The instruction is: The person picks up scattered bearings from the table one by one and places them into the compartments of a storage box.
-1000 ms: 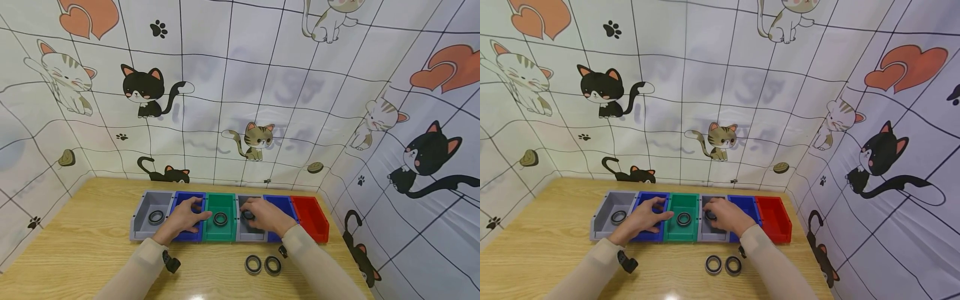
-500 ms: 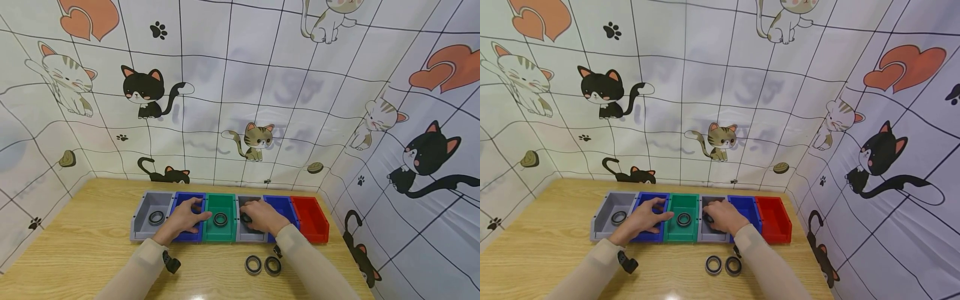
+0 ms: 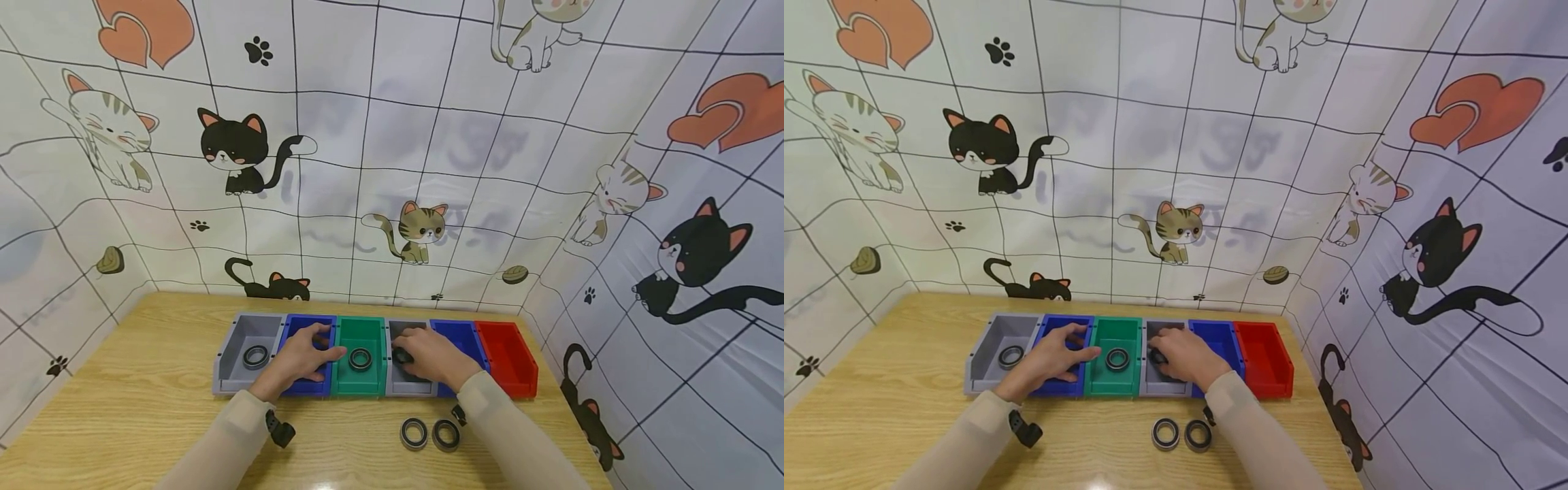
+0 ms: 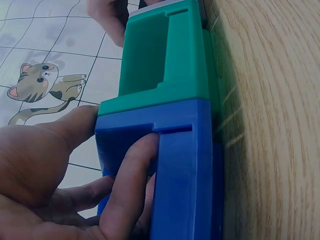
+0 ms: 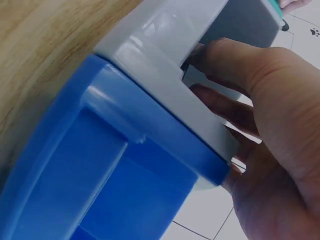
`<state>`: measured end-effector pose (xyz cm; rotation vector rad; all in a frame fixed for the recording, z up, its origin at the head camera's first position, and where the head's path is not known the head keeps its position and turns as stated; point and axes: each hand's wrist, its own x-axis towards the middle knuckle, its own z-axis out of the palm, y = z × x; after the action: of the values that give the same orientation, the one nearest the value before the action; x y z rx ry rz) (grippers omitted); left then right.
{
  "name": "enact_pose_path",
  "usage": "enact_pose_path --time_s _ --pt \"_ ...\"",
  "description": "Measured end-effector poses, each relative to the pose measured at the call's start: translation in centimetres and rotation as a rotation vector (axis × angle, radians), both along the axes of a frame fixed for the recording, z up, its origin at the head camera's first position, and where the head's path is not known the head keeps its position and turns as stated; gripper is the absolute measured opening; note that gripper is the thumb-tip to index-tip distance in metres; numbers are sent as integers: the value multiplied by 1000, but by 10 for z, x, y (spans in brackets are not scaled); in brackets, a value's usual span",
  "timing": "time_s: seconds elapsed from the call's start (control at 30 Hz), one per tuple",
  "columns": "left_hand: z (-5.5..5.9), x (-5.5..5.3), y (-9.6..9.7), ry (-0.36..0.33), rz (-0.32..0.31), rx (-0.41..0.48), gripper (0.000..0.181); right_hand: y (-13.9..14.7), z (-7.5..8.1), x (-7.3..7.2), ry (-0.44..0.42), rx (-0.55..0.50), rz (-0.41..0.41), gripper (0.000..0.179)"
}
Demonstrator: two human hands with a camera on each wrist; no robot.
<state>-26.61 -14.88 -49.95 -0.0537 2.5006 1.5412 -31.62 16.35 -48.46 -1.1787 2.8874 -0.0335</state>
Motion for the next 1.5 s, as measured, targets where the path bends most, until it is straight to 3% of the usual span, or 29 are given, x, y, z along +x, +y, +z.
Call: enact_pose_path --time_s 0.3,0.77,0.87,1.0,1.23,1.5 --pt "0 0 -2 -13 0 -1 83 14 9 24 3 -83 5 43" --pt "1 0 -1 -11 -16 13 84 35 9 69 72 -187 131 36" --pt "1 0 -2 -12 -15 16 84 40 4 78 38 -199 164 37" --pt "1 0 -3 -11 -15 15 84 45 -3 89 -75 -198 186 37" --pt "1 0 -4 -17 -17 22 84 50 -10 100 -300 -113 104 48" --pt "1 0 -3 -17 -19 20 83 52 -19 102 -314 -87 140 48"
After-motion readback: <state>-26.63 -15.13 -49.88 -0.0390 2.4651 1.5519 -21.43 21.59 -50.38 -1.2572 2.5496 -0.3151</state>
